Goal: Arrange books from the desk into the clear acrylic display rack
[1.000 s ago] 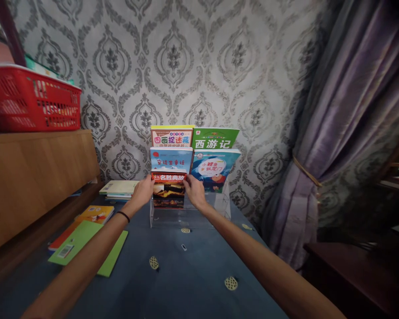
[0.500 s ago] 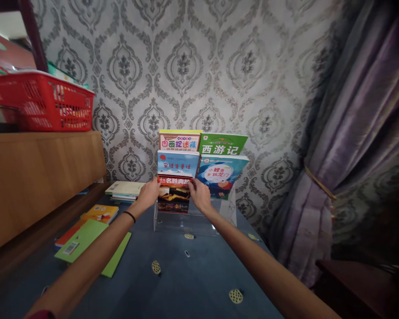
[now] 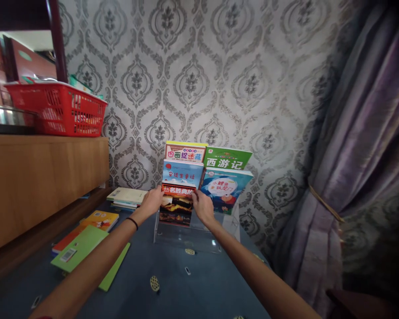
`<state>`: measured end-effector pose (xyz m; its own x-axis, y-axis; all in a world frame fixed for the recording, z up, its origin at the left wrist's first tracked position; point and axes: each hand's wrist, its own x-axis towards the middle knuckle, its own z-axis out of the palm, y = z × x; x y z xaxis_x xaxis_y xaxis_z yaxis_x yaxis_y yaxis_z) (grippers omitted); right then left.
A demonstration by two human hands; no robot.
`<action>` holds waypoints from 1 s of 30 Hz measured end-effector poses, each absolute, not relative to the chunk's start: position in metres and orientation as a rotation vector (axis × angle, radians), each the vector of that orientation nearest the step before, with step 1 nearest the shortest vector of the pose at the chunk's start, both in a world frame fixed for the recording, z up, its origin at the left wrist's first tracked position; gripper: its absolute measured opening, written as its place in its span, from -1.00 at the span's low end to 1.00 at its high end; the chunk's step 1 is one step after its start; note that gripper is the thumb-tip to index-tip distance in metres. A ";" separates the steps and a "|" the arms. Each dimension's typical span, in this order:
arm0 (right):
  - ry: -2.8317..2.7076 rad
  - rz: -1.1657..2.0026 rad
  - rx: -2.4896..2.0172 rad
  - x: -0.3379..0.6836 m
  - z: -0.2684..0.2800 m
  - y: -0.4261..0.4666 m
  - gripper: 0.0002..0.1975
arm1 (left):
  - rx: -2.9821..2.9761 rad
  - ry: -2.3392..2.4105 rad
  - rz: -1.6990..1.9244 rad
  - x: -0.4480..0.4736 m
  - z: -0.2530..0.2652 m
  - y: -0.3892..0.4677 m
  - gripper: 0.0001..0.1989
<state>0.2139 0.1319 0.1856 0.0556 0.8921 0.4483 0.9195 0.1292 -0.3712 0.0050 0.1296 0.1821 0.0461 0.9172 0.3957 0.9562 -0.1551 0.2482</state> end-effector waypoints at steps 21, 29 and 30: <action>-1.850 -0.053 -1.748 0.218 0.187 0.135 -0.64 | -2.190 -2.009 -0.751 0.004 0.184 0.129 -0.73; -1.851 -0.035 -1.782 0.219 0.190 0.132 -0.64 | -2.078 -1.521 -0.751 0.005 0.180 0.129 -0.51; -1.850 -0.033 -1.780 0.219 0.190 0.133 -0.64 | -2.087 -1.477 -0.735 0.004 0.180 0.131 -0.45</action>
<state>0.2192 0.1329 0.1902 0.0449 0.9119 0.4079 0.9260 0.1153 -0.3596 0.0040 0.1306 0.1798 0.2744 0.6940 0.6656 0.9496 -0.3048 -0.0736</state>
